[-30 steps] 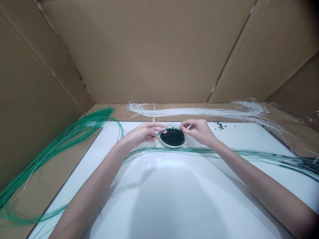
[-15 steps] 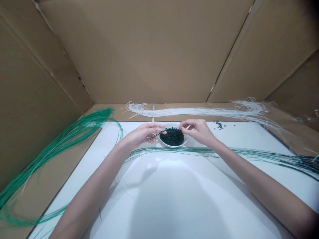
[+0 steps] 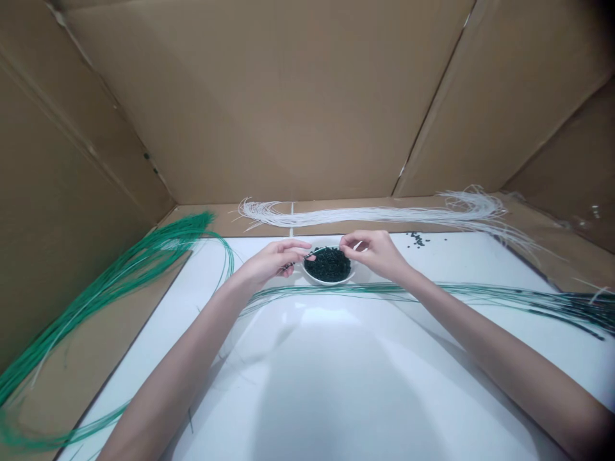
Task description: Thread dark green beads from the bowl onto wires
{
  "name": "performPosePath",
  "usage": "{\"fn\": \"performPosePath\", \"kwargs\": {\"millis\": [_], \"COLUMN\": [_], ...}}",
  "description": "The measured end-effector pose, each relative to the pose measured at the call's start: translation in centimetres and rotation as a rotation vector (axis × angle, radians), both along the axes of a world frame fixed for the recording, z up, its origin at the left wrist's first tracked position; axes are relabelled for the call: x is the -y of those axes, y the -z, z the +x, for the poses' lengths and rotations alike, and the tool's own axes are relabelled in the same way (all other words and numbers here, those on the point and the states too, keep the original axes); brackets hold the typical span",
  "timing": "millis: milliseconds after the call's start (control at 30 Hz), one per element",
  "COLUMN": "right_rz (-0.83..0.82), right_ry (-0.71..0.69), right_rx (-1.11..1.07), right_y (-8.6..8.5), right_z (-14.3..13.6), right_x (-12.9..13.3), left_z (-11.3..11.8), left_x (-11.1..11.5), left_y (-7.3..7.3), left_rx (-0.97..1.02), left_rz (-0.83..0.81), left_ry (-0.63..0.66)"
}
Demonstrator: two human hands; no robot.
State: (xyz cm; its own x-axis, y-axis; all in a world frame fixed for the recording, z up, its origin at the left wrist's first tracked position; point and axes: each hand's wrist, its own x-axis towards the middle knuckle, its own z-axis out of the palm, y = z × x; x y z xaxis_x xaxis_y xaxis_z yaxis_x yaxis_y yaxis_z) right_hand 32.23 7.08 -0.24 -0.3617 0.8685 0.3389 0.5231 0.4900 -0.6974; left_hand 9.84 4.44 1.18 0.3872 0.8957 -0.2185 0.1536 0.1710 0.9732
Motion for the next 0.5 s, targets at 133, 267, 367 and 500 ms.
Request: {"fn": "performPosePath", "kwargs": {"millis": [133,267,367,500], "right_rz": [0.011,-0.009,-0.015,0.015], "right_ry": [-0.009,-0.016,-0.047,-0.105], "right_rx": [0.002,0.01,0.028,0.04], "right_y": [0.0,-0.1,0.0,0.3], "right_z": [-0.1,-0.6,-1.0,-1.3], "right_x": [0.1,0.5,0.9,1.4], "left_z": [0.0,0.4,1.4,2.8], "left_x": [0.0,0.2,0.8,1.5], "left_y": [0.0,0.1,0.3,1.1], "left_rx": [-0.075,-0.313,-0.429,-0.451], "left_rz": [0.021,0.222,0.434,0.603], "left_ry": [-0.001,-0.085,-0.144,-0.11]}}
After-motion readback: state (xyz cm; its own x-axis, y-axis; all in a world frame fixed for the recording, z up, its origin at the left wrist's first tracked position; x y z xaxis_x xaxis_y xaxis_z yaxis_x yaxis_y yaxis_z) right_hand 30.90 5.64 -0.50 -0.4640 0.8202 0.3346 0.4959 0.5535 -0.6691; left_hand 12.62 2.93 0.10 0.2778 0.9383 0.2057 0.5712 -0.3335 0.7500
